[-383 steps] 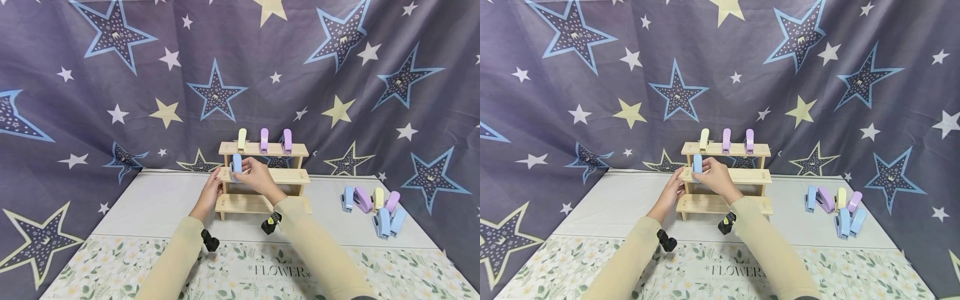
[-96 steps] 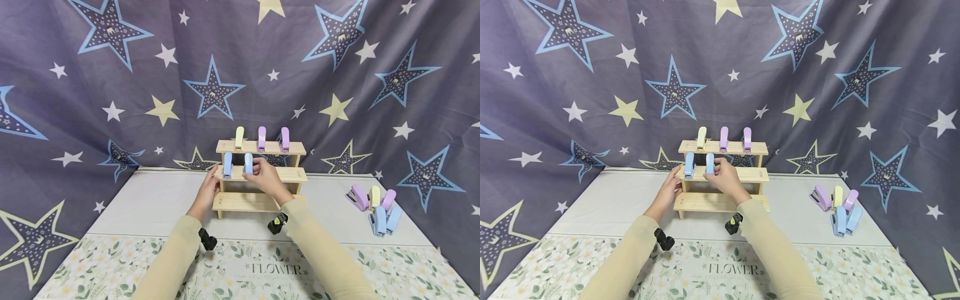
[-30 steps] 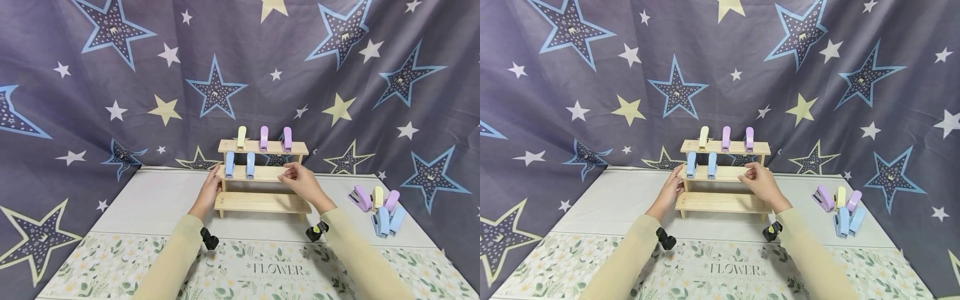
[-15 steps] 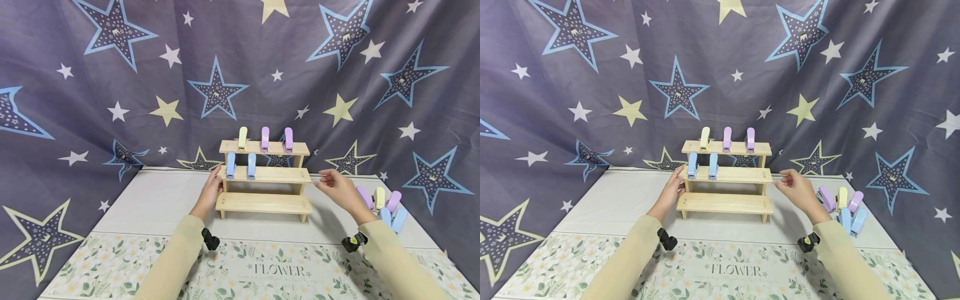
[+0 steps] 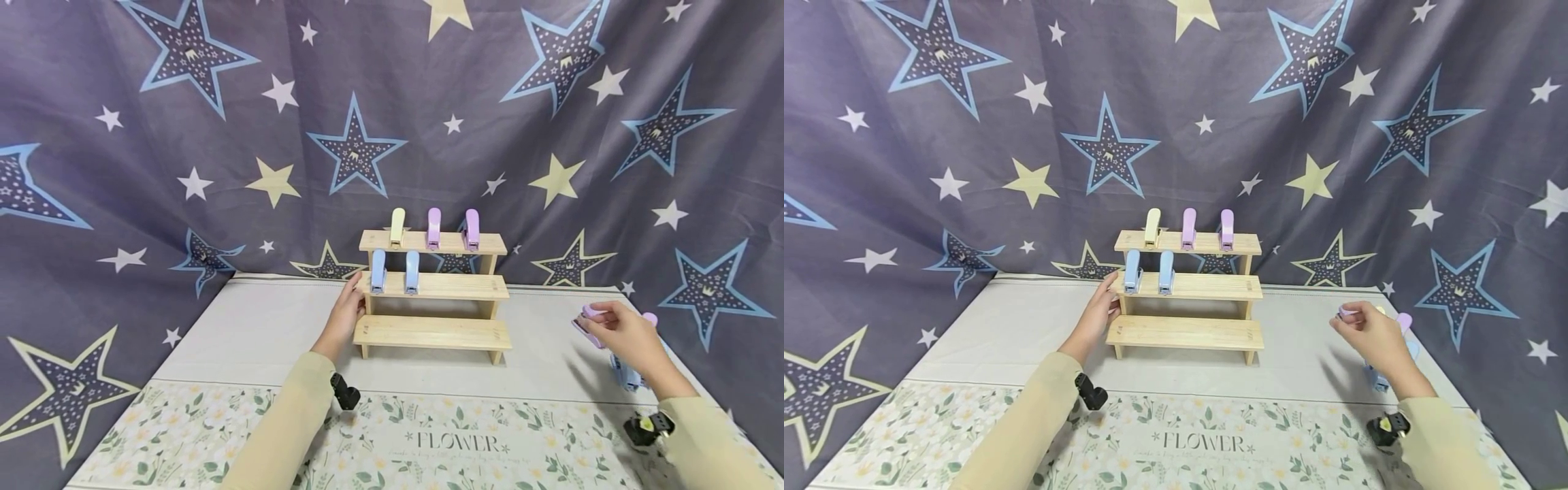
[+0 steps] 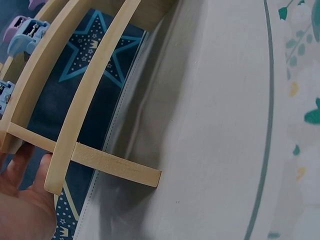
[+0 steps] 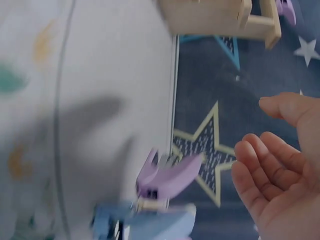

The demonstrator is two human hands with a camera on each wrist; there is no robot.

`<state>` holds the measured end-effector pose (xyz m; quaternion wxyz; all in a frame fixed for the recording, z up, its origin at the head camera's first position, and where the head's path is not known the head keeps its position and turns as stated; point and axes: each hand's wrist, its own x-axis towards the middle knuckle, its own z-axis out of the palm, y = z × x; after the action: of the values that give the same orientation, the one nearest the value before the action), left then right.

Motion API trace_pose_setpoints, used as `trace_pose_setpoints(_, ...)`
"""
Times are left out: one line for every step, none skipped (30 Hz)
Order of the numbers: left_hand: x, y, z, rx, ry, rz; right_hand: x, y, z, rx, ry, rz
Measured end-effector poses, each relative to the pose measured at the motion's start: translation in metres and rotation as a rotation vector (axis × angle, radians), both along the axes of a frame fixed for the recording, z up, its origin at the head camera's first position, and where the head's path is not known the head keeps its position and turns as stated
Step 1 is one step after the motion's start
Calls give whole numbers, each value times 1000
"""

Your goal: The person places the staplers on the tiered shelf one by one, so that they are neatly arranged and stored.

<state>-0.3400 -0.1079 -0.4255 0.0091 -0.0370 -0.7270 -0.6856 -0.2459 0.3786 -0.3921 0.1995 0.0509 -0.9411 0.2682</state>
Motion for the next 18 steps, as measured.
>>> trace_pose_setpoints(0,0,0,-2,1,1,3,5,-1,5,-21,-9)
trace_pose_setpoints(0,-1,0,-4,0,2,6,10,-2,11,-43,-20)
trace_pose_setpoints(1,-1,1,-5,2,0,9,15,-3,18,-59,-32)
trace_pose_setpoints(1,-1,1,-6,0,-1,12,19,-4,31,-75,-47)
trace_pose_setpoints(1,-1,1,-6,-3,-3,14,23,-5,34,-90,-59)
trace_pose_setpoints(2,-1,1,-4,-6,-3,17,27,-7,32,-100,-70)
trace_pose_setpoints(2,-1,2,-3,-7,-6,19,30,-8,29,-107,-82)
trace_pose_setpoints(2,-1,2,0,-8,-10,21,34,-10,22,-115,-95)
trace_pose_setpoints(2,-1,2,2,-9,-15,24,37,-12,22,-115,-111)
trace_pose_setpoints(2,-1,2,4,-11,-18,26,40,-14,24,-117,-123)
trace_pose_setpoints(2,-1,2,5,-11,-22,28,43,-15,21,-119,-129)
trace_pose_setpoints(1,-1,3,8,-11,-23,29,46,-16,18,-125,-132)
trace_pose_setpoints(1,-1,2,8,-10,-23,30,49,-17,19,-130,-136)
trace_pose_setpoints(1,-1,2,10,-10,-22,32,51,-18,19,-137,-140)
trace_pose_setpoints(0,-1,2,7,-11,-18,33,54,-19,23,-140,-145)
trace_pose_setpoints(0,-1,2,6,-11,-15,34,56,-20,21,-149,-146)
trace_pose_setpoints(0,-1,2,5,-11,-11,35,58,-21,19,-160,-149)
trace_pose_setpoints(1,0,1,3,-13,-6,36,60,-22,18,-171,-155)
